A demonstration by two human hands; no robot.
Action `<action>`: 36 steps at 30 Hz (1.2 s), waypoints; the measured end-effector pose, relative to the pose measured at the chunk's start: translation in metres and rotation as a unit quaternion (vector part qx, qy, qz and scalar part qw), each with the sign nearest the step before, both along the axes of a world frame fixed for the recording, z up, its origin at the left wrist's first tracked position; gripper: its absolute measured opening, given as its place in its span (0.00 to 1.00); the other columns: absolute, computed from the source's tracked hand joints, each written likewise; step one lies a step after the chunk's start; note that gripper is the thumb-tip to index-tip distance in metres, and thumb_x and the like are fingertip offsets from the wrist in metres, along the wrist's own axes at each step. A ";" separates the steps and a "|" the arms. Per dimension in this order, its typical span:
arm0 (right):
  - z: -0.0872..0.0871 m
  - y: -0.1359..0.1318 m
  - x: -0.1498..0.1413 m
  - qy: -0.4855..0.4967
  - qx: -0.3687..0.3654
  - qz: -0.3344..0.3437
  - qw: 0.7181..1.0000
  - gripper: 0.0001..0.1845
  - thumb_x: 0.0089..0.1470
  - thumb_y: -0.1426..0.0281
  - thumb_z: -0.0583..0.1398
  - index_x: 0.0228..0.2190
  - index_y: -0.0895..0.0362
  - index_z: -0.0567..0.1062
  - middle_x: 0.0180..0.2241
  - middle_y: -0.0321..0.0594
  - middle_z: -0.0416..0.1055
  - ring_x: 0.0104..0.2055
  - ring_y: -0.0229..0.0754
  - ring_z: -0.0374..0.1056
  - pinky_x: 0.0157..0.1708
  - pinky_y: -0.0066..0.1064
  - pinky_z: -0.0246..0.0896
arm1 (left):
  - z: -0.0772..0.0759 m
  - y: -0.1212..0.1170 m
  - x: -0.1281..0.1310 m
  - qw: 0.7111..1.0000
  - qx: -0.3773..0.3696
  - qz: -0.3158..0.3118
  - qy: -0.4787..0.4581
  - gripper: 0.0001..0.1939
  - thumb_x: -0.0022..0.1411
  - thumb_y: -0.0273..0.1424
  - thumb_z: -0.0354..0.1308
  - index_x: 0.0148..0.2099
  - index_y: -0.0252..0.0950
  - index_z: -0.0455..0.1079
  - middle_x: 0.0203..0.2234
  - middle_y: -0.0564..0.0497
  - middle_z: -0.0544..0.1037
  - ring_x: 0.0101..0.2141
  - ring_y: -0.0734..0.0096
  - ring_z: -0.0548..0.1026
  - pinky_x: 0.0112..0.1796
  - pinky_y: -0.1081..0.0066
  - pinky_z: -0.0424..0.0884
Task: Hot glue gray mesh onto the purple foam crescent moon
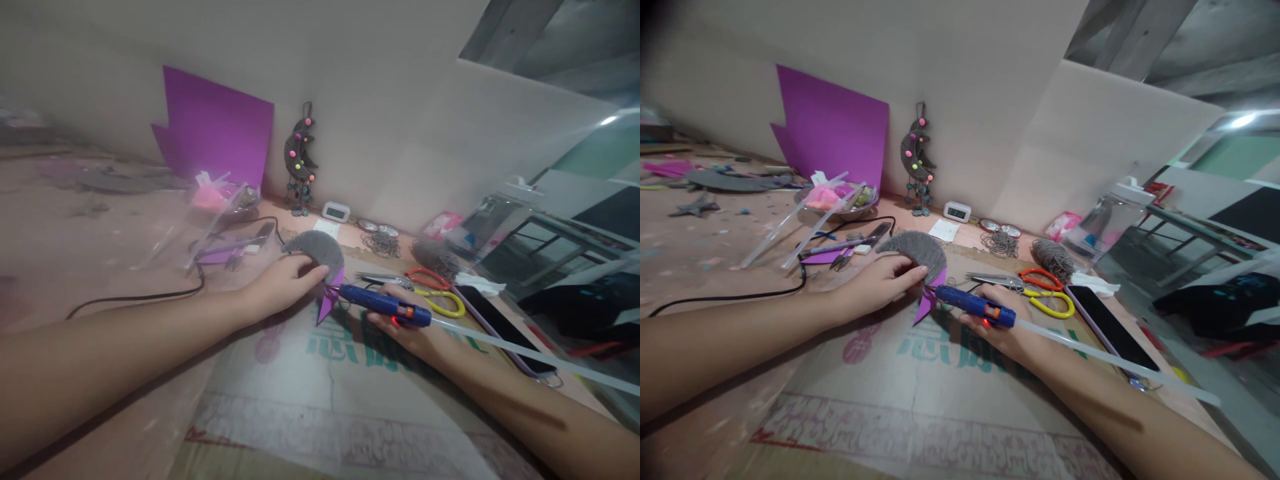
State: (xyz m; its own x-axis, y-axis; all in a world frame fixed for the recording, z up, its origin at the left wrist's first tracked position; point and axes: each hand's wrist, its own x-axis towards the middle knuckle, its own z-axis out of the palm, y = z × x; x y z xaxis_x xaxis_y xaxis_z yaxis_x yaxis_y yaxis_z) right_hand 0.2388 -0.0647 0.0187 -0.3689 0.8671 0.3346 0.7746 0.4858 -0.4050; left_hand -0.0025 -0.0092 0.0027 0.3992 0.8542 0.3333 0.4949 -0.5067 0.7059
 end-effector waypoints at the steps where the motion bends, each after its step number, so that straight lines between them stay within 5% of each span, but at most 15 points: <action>1: 0.000 0.000 0.000 -0.002 0.004 0.000 1.000 0.17 0.51 0.55 0.58 0.25 0.55 0.68 0.22 0.36 0.66 0.24 0.38 0.61 0.23 0.29 0.55 | 0.000 0.000 0.000 1.000 0.001 0.001 0.000 0.22 0.63 0.45 0.46 0.26 0.35 0.66 0.23 0.52 0.73 0.28 0.68 0.71 0.31 0.70 0.62; 16: 0.000 0.001 0.001 0.009 0.011 -0.009 1.000 0.14 0.52 0.57 0.59 0.25 0.55 0.67 0.23 0.35 0.65 0.25 0.38 0.61 0.25 0.29 0.57 | 0.002 0.001 0.000 0.998 -0.051 0.013 -0.029 0.23 0.62 0.46 0.47 0.22 0.37 0.63 0.16 0.54 0.65 0.19 0.72 0.65 0.21 0.72 0.58; 26: 0.001 0.000 0.001 0.007 0.013 -0.013 1.000 0.15 0.51 0.56 0.59 0.27 0.55 0.69 0.24 0.37 0.68 0.26 0.39 0.63 0.26 0.30 0.58 | 0.001 0.003 0.000 1.000 -0.011 0.011 -0.021 0.23 0.63 0.44 0.47 0.21 0.36 0.64 0.19 0.53 0.69 0.24 0.71 0.68 0.27 0.71 0.60; 36: -0.001 0.001 0.002 -0.009 0.009 -0.015 1.000 0.18 0.51 0.54 0.58 0.25 0.55 0.67 0.22 0.35 0.65 0.24 0.37 0.60 0.23 0.28 0.54 | 0.004 0.000 0.000 0.999 -0.038 0.012 -0.008 0.23 0.63 0.46 0.46 0.22 0.36 0.63 0.17 0.54 0.67 0.21 0.72 0.66 0.22 0.71 0.59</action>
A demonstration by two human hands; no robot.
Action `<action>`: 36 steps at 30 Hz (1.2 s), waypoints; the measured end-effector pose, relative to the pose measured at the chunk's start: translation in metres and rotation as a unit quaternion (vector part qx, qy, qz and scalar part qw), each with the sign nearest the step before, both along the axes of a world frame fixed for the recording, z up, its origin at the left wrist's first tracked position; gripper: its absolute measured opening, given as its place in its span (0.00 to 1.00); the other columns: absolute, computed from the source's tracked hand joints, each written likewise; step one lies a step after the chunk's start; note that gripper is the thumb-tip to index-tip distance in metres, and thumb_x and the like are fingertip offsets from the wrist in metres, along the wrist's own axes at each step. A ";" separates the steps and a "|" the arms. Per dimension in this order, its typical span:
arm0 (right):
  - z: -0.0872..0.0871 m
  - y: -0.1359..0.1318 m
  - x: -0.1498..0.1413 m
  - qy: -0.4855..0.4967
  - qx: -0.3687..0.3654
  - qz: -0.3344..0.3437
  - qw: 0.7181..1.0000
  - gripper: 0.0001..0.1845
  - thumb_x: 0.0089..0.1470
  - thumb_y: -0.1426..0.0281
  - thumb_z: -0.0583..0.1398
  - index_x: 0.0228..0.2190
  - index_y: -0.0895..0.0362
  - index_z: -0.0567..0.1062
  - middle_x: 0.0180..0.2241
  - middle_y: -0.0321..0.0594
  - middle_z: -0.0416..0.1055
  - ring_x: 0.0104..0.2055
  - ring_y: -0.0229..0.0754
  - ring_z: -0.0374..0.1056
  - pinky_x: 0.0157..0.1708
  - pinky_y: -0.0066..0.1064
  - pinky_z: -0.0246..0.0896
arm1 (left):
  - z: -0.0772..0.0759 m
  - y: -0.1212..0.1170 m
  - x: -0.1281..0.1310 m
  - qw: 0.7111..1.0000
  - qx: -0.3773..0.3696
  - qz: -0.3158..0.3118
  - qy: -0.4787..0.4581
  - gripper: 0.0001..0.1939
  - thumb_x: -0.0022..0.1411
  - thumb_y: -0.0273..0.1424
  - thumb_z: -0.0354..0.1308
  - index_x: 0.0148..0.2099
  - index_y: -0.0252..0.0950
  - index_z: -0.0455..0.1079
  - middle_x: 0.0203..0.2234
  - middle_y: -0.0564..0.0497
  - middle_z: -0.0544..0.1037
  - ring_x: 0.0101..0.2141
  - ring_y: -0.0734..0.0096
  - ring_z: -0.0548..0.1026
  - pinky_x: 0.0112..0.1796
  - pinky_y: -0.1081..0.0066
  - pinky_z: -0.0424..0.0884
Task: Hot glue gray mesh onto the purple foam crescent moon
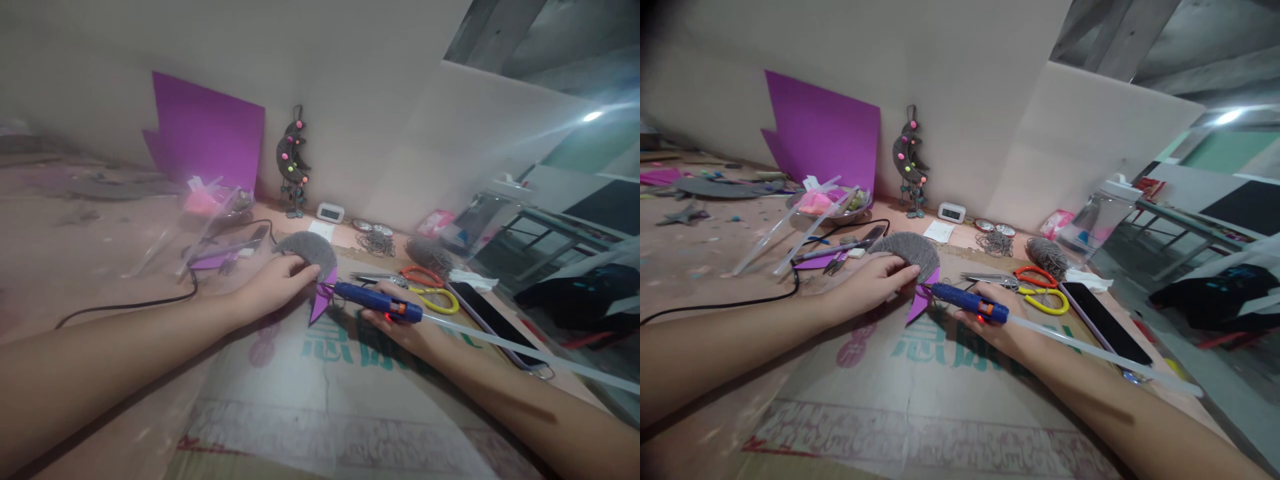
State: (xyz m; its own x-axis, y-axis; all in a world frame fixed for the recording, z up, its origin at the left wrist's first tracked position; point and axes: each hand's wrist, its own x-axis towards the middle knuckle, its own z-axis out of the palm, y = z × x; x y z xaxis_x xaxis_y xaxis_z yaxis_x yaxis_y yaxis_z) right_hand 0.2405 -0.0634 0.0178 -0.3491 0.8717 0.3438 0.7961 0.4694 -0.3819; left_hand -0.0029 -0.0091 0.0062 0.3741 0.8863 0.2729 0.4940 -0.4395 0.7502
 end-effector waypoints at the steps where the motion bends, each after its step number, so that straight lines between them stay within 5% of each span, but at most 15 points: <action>1: 0.000 0.000 0.000 -0.003 0.000 -0.001 1.000 0.18 0.51 0.53 0.58 0.25 0.55 0.67 0.22 0.35 0.65 0.24 0.37 0.60 0.23 0.28 0.54 | 0.000 0.000 0.000 1.000 0.000 0.000 -0.001 0.23 0.62 0.46 0.46 0.22 0.36 0.63 0.17 0.53 0.67 0.21 0.72 0.66 0.22 0.71 0.59; 36: 0.002 0.005 0.003 0.028 0.037 -0.072 0.996 0.18 0.49 0.53 0.59 0.23 0.55 0.68 0.23 0.38 0.66 0.25 0.40 0.62 0.24 0.29 0.57 | -0.004 0.003 -0.001 0.998 -0.052 -0.005 -0.029 0.24 0.61 0.49 0.46 0.24 0.35 0.65 0.19 0.53 0.70 0.22 0.72 0.67 0.23 0.72 0.60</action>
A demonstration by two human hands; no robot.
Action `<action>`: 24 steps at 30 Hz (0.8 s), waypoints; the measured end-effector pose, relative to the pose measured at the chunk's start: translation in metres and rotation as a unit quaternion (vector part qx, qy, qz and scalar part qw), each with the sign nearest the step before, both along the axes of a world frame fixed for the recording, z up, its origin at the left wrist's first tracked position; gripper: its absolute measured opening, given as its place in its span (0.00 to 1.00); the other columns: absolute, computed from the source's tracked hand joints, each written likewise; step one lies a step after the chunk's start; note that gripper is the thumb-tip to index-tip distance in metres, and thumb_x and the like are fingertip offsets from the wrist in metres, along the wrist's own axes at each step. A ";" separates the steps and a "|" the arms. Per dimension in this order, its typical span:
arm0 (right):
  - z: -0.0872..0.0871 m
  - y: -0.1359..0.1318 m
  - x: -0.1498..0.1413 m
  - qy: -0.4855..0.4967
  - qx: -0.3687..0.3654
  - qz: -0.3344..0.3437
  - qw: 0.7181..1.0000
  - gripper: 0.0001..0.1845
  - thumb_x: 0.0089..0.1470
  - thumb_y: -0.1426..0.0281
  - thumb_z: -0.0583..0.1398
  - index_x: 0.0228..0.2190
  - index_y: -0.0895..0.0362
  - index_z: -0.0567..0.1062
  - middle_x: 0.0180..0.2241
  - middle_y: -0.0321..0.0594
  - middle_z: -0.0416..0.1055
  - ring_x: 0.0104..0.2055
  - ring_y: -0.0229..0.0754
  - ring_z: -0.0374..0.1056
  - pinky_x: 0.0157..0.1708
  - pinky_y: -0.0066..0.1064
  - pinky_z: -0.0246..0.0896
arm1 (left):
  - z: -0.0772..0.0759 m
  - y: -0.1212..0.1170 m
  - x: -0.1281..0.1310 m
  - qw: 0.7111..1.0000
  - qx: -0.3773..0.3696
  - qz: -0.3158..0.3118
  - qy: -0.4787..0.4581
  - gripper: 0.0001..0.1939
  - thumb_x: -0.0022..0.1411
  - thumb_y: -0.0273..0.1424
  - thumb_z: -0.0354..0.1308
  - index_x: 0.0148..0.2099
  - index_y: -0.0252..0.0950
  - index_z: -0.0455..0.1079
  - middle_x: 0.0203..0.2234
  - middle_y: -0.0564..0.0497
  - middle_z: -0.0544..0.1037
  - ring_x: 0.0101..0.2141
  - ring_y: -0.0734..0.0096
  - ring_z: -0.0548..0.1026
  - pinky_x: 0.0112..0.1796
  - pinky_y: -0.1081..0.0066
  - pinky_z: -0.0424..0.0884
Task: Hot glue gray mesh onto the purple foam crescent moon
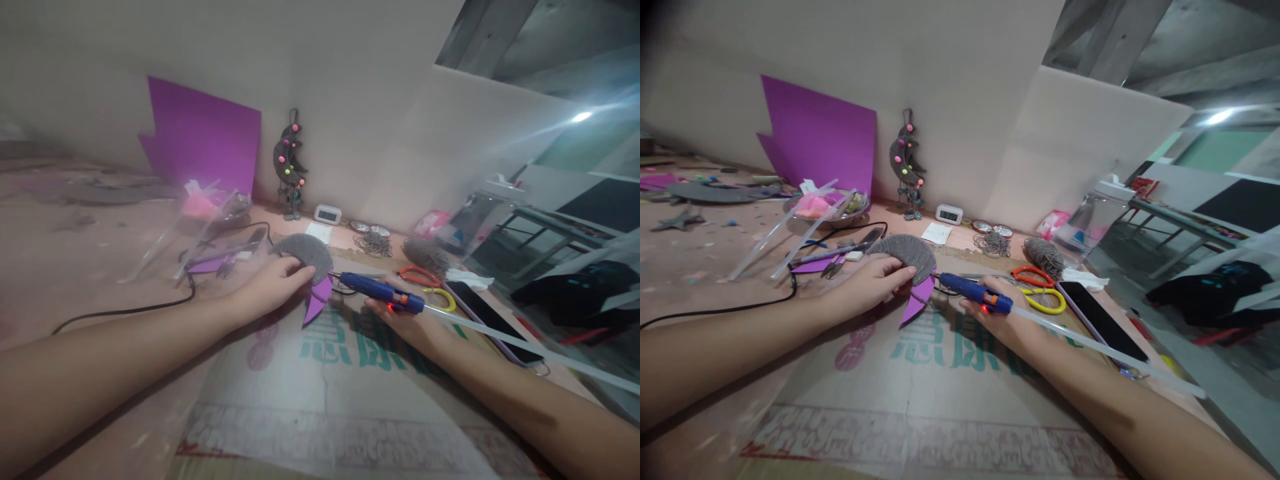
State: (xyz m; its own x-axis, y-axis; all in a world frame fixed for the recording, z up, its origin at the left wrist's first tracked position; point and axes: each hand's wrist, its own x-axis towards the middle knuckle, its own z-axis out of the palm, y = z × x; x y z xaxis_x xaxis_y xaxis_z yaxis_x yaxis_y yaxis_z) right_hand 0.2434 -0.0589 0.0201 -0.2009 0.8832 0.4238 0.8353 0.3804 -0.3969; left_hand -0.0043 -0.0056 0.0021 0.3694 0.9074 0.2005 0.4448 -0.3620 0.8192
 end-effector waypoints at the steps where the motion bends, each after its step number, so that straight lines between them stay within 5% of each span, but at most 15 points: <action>1: 0.000 0.000 0.000 0.000 -0.001 -0.003 1.000 0.17 0.48 0.53 0.59 0.23 0.55 0.68 0.23 0.38 0.67 0.25 0.40 0.62 0.24 0.29 0.57 | 0.000 0.000 0.000 1.000 0.001 0.000 0.000 0.24 0.61 0.49 0.47 0.24 0.35 0.65 0.19 0.53 0.70 0.22 0.72 0.68 0.23 0.72 0.60; 24: 0.001 0.005 0.000 0.021 0.017 -0.005 1.000 0.17 0.50 0.55 0.59 0.23 0.55 0.67 0.22 0.36 0.66 0.24 0.39 0.61 0.25 0.30 0.57 | -0.006 0.006 0.000 1.000 0.023 -0.001 -0.002 0.24 0.61 0.48 0.47 0.23 0.35 0.66 0.19 0.53 0.69 0.23 0.72 0.67 0.25 0.72 0.59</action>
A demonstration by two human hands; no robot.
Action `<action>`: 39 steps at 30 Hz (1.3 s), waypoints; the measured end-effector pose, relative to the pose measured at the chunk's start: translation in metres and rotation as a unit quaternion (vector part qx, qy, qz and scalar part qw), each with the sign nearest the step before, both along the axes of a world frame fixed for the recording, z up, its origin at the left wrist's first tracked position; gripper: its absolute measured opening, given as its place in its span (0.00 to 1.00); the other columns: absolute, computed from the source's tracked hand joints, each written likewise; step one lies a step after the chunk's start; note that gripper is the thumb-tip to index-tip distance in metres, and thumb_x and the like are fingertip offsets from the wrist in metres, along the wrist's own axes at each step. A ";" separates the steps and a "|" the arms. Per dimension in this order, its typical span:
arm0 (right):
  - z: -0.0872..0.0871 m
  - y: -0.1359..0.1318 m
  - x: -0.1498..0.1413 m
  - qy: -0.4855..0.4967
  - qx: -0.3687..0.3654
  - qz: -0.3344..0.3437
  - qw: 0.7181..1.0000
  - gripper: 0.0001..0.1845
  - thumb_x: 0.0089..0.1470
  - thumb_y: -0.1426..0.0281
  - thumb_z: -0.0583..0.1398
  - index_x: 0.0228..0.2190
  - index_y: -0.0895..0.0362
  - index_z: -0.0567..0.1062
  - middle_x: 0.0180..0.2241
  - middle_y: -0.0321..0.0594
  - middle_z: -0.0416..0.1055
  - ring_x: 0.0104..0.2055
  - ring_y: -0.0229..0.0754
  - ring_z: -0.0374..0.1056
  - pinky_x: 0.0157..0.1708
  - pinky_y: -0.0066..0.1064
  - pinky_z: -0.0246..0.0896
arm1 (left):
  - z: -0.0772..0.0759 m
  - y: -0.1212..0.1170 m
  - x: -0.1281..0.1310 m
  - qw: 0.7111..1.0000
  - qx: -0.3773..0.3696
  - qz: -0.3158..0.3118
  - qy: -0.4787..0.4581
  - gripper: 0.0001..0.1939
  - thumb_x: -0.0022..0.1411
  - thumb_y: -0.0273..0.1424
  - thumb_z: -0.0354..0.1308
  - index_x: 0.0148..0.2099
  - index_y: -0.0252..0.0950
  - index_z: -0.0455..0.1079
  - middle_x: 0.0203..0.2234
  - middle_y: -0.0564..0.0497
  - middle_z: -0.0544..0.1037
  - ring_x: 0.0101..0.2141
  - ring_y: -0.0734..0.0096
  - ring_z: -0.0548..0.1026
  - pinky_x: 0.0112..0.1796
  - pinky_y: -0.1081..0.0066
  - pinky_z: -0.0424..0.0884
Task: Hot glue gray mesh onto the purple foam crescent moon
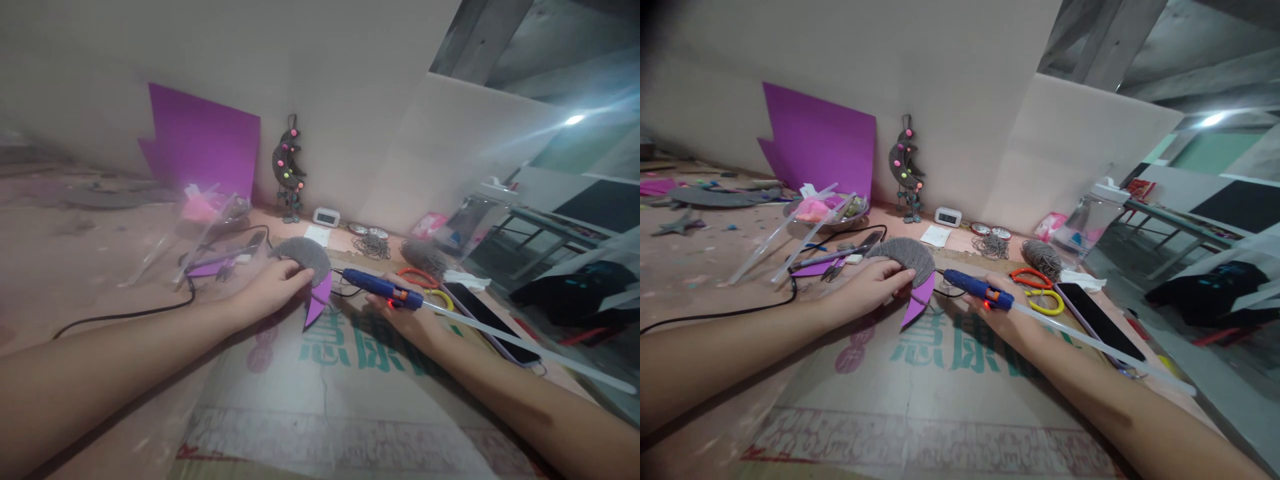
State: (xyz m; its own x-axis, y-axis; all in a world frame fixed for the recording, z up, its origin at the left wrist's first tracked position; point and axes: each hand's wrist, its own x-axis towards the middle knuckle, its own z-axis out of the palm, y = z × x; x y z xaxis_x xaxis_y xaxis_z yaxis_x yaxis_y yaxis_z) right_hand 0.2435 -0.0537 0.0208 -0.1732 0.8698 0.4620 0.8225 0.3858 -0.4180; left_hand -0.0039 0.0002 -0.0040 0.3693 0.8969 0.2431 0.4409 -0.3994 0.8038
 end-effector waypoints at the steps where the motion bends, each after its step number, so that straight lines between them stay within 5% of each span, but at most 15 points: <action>1: -0.001 0.001 0.001 0.000 -0.001 -0.002 1.000 0.17 0.50 0.55 0.59 0.22 0.55 0.66 0.21 0.35 0.65 0.23 0.39 0.61 0.24 0.30 0.57 | 0.000 0.000 0.000 1.000 -0.001 0.002 0.001 0.24 0.61 0.48 0.47 0.23 0.34 0.66 0.19 0.53 0.69 0.23 0.72 0.68 0.25 0.72 0.60; 17: -0.013 0.003 0.005 -0.050 0.066 0.011 0.996 0.16 0.48 0.55 0.59 0.23 0.55 0.69 0.21 0.38 0.67 0.24 0.40 0.63 0.24 0.31 0.57 | 0.002 -0.002 0.001 1.000 -0.004 0.007 0.003 0.25 0.61 0.49 0.47 0.23 0.35 0.65 0.19 0.53 0.69 0.22 0.72 0.67 0.24 0.72 0.59; 27: -0.003 -0.002 0.000 -0.022 -0.025 -0.010 0.999 0.15 0.49 0.56 0.58 0.26 0.55 0.70 0.25 0.39 0.69 0.28 0.42 0.64 0.26 0.31 0.59 | 0.000 -0.001 0.000 1.000 0.003 0.005 0.010 0.25 0.61 0.49 0.47 0.23 0.35 0.65 0.19 0.52 0.70 0.23 0.72 0.67 0.24 0.72 0.59; 39: 0.000 0.001 0.000 0.035 -0.013 -0.013 0.999 0.13 0.53 0.59 0.57 0.24 0.54 0.65 0.22 0.37 0.66 0.25 0.41 0.63 0.25 0.32 0.59 | 0.001 -0.001 0.000 1.000 -0.001 -0.005 -0.008 0.24 0.61 0.48 0.47 0.23 0.35 0.66 0.19 0.52 0.70 0.22 0.72 0.67 0.23 0.72 0.60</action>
